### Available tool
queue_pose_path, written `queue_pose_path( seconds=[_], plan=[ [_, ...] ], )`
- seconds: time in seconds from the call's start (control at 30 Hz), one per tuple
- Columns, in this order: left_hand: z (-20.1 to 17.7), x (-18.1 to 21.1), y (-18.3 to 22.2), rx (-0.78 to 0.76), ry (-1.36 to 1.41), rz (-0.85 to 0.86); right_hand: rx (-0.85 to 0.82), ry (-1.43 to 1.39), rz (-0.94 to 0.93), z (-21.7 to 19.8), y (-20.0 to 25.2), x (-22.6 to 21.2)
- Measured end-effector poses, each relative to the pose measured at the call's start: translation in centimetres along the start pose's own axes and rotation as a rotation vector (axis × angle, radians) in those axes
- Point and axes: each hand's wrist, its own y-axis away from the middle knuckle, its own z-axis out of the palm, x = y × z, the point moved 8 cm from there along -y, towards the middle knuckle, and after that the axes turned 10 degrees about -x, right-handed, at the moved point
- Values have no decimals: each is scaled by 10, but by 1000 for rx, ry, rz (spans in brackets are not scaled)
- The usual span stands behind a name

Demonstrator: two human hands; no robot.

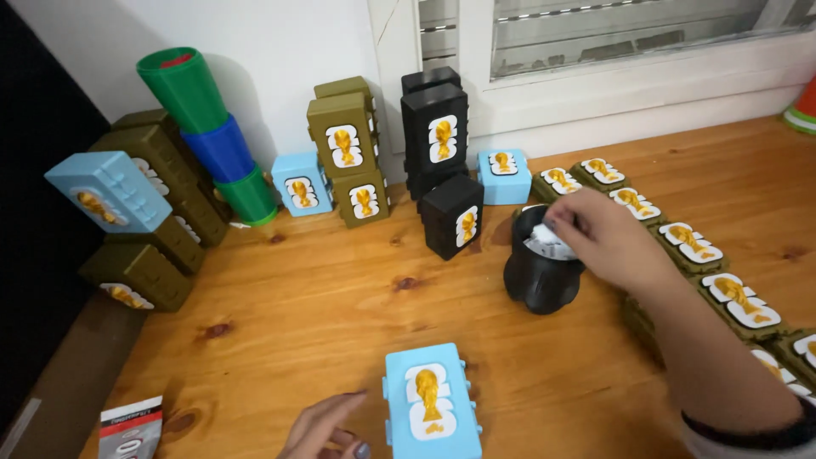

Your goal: Applying small white labels to plastic trophy blocks at a workstation.

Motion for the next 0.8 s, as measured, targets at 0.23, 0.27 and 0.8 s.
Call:
queue_pose_path(
  seconds=[0.23, 0.27, 0.8],
  plan=[
    [67, 148, -8, -289, 480, 236, -215, -830, -165, 37, 90, -69],
    [88, 152, -10, -412, 688, 129, -241, -858, -174, 40, 102, -82],
    [121, 152, 5, -409, 695, -105, -703, -576, -94, 92, 146, -105]
  ],
)
